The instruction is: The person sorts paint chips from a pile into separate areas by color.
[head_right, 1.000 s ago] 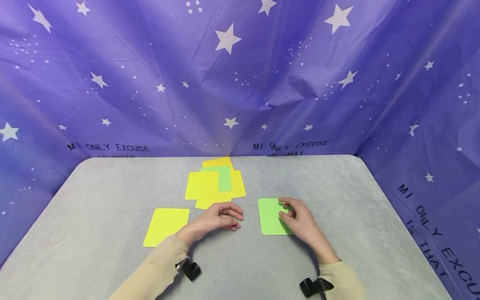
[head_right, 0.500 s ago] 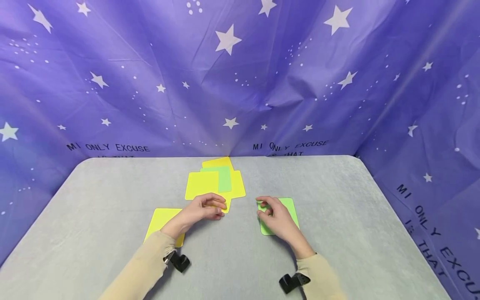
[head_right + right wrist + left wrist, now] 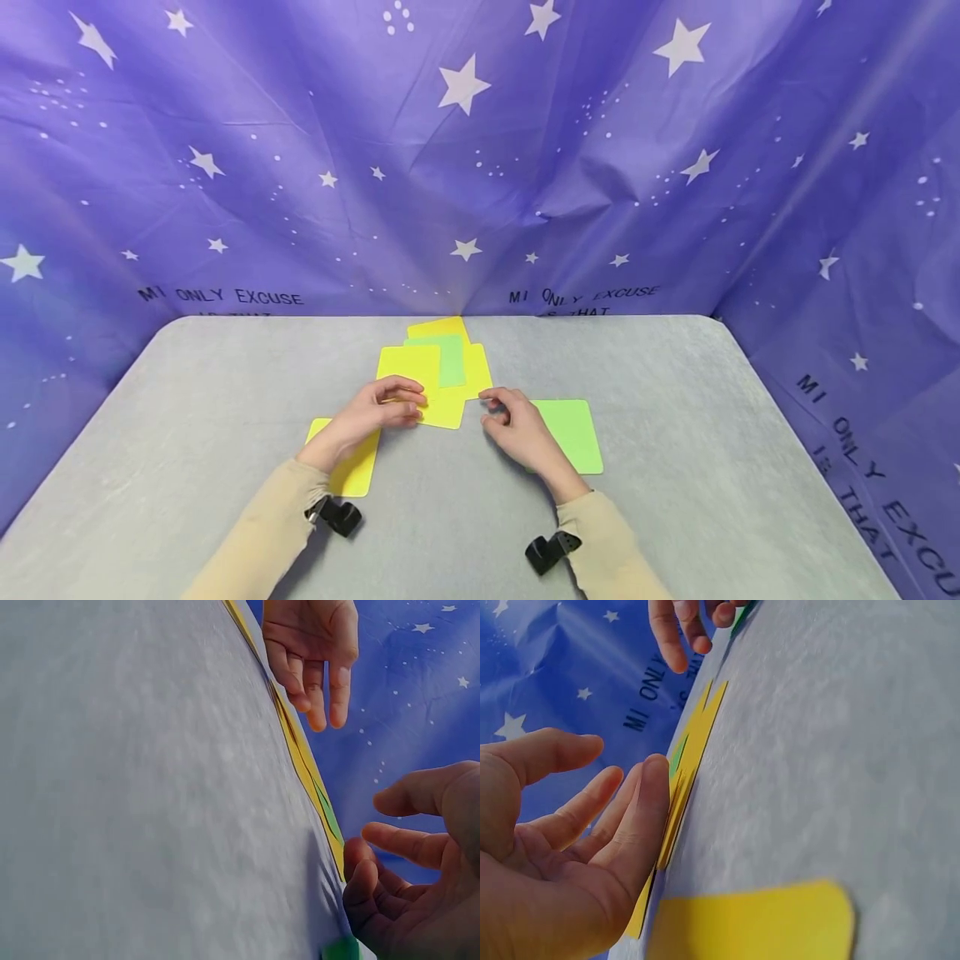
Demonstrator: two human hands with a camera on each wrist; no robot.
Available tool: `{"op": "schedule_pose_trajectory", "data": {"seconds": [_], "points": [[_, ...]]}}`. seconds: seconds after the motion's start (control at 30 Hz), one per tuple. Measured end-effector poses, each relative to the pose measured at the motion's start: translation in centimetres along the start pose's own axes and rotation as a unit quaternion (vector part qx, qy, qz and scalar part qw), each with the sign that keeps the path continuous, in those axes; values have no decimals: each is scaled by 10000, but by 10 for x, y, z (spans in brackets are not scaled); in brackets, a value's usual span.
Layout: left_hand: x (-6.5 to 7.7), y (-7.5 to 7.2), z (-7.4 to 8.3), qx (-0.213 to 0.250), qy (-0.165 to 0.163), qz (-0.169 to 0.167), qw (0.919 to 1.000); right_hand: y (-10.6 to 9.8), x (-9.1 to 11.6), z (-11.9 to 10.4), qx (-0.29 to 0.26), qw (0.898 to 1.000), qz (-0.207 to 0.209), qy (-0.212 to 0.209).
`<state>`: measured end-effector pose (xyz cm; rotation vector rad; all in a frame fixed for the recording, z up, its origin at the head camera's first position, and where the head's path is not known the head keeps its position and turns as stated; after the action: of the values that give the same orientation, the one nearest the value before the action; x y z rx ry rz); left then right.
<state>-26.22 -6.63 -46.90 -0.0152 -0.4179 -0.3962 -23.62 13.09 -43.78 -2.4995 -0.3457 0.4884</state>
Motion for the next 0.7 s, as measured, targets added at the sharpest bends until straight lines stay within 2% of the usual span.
{"op": "schedule_pose_trajectory", "data": {"seconds": [0.4, 0.53, 0.7], "points": [[4, -31, 2, -182, 168, 706, 9972, 18, -20, -7, -128, 9994, 255, -172], [6, -42, 4, -254, 161, 1025, 9943, 21, -26, -7, -292, 9992, 282, -55], [9, -52, 7, -435, 86, 1258, 9911, 24, -33, -6, -541, 9981, 278, 95]]}}
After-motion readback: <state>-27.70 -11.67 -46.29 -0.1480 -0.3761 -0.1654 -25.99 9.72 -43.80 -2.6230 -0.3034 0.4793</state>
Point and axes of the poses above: each hand's wrist, its own x-axis away from the middle knuckle, its own y-axis out of the palm, z = x × y, the point moved 9 cm from there along -x, towards the middle knuckle, and after that the axes turned 13 degrees about -y, right-handed, at the moved point
